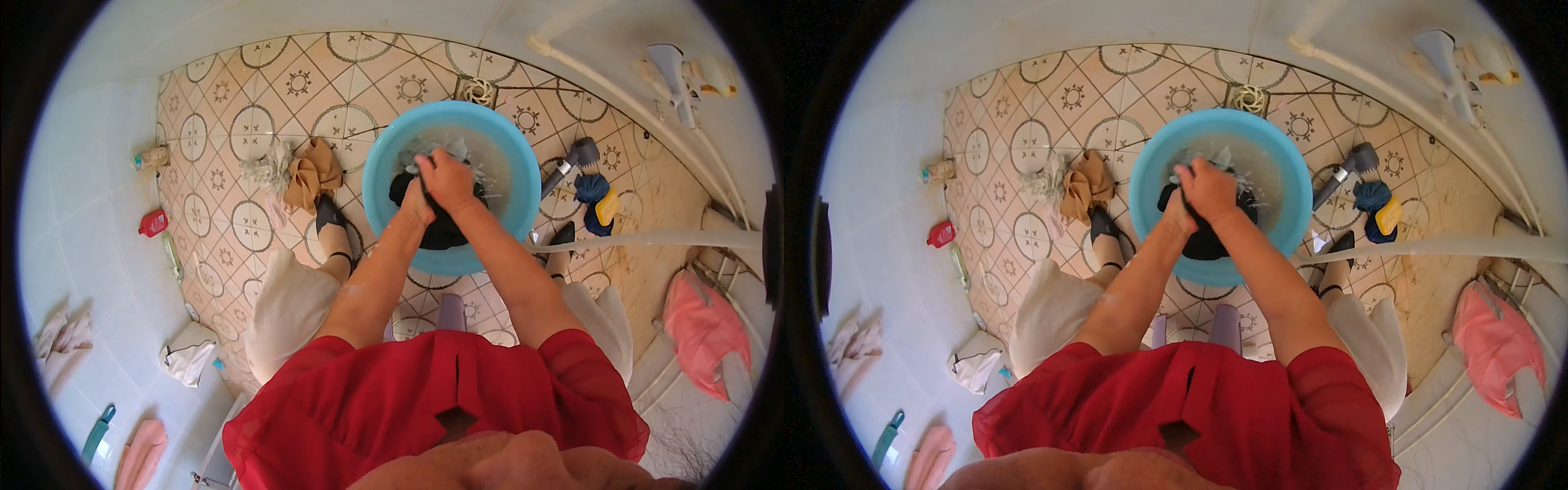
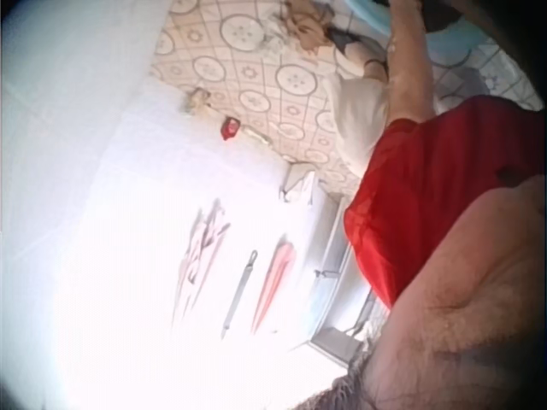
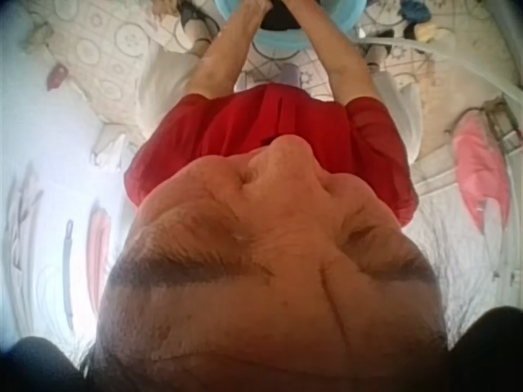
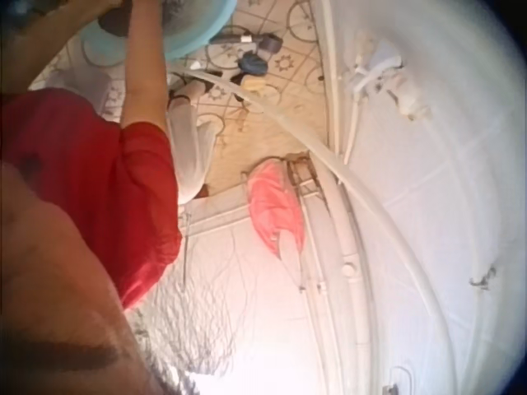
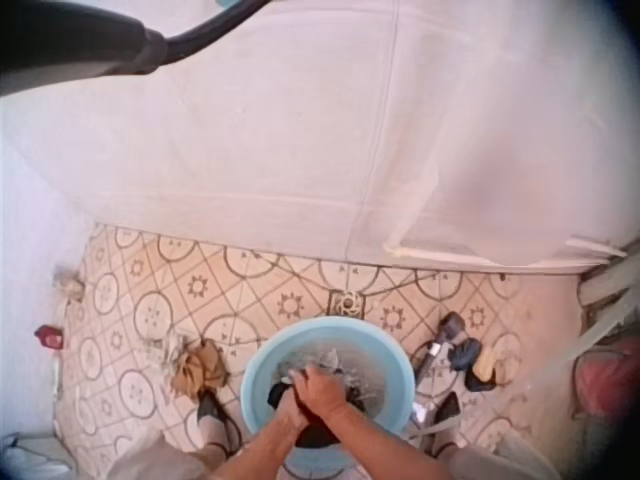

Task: The person hand washes a black garment in a blue plastic basin filled with soapy water. They repeatedly submerge, scrub, and wring the item, then lift it to inspect the fabric before returning it to the basin for further washing.

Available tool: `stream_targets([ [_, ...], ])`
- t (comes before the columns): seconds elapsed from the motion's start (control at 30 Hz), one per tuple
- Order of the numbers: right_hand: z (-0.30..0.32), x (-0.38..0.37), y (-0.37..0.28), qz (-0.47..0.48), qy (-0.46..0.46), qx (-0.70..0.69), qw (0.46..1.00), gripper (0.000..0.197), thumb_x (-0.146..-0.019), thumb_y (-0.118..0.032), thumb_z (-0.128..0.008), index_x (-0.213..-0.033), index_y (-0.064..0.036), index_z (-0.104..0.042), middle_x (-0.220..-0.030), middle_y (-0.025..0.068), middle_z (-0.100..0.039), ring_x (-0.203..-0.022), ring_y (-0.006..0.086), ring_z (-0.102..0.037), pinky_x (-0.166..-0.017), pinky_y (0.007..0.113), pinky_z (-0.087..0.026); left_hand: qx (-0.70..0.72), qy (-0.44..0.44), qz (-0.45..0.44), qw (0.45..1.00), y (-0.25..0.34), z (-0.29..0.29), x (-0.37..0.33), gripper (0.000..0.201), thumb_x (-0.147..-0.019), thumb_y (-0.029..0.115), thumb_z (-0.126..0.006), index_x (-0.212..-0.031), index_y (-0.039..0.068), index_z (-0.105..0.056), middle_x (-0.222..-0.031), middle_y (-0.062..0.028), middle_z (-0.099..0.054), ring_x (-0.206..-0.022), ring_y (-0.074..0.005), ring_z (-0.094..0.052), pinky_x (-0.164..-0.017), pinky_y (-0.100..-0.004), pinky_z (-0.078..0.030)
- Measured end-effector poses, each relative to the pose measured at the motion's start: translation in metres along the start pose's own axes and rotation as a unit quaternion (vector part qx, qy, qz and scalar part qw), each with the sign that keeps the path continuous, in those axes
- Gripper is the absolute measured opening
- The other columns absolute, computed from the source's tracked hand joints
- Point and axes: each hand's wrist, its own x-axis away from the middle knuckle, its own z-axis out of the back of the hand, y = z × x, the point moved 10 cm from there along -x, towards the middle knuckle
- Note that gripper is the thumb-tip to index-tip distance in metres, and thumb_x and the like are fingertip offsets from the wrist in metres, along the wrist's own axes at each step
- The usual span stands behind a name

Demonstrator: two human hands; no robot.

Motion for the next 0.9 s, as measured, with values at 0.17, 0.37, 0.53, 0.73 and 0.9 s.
stream_targets([
  [0.17,0.007,-0.022,0.14,-0.248,0.056,-0.059,0.965,0.045,-0.083,-0.042,-0.057,-0.106,-0.0039,-0.054,-0.096,0.0237,-0.059,-0.092,0.0404,-0.057,-0.08,0.048,-0.045,-0.034,0.019,0.051,0.998,0.01,0.024,-0.015,0.039,-0.089,0.029,-0.052,-0.118,0.003,-0.052,-0.116,-0.0117,-0.057,-0.107,-0.0262,-0.053,-0.094,-0.0386,-0.042],
  [0.37,-0.036,0.024,0.077,-0.028,-0.263,0.033,0.964,0.054,-0.072,0.0,-0.058,-0.124,-0.0066,-0.048,-0.13,0.0175,-0.046,-0.117,0.0353,-0.046,-0.097,0.04,-0.039,0.017,0.007,-0.012,1.0,0.034,0.027,-0.009,0.055,-0.082,0.037,-0.065,-0.125,0.008,-0.048,-0.127,-0.0081,-0.051,-0.118,-0.0265,-0.045,-0.104,-0.0398,-0.031],
  [0.53,-0.022,0.014,0.077,-0.089,-0.134,-0.236,0.958,0.056,-0.068,0.006,-0.046,-0.123,-0.0061,-0.051,-0.122,0.0173,-0.053,-0.115,0.0318,-0.049,-0.098,0.036,-0.038,0.019,-0.01,-0.003,1.0,0.03,0.014,-0.005,0.057,-0.082,0.039,-0.064,-0.128,0.01,-0.046,-0.125,-0.0078,-0.052,-0.115,-0.0257,-0.047,-0.101,-0.0408,-0.034],
  [0.73,0.014,0.08,-0.076,0.089,-0.118,-0.165,0.975,0.021,-0.076,-0.012,-0.057,-0.097,-0.0096,-0.058,-0.084,0.0099,-0.058,-0.071,0.0295,-0.059,-0.06,0.037,-0.048,-0.071,-0.111,0.044,0.99,0.014,0.078,-0.072,0.036,-0.089,0.034,-0.055,-0.109,0.005,-0.058,-0.1,-0.0109,-0.062,-0.088,-0.0242,-0.06,-0.078,-0.0358,-0.05],
  [0.9,-0.016,0.045,-0.039,0.09,-0.047,0.005,0.995,0.021,-0.085,-0.029,-0.057,-0.081,-0.0082,-0.056,-0.071,0.0109,-0.061,-0.064,0.0307,-0.06,-0.052,0.04,-0.047,0.01,-0.077,0.019,0.997,-0.004,0.037,-0.032,0.032,-0.09,0.03,-0.05,-0.107,0.004,-0.059,-0.1,-0.0109,-0.062,-0.089,-0.0237,-0.06,-0.078,-0.0358,-0.05],
])
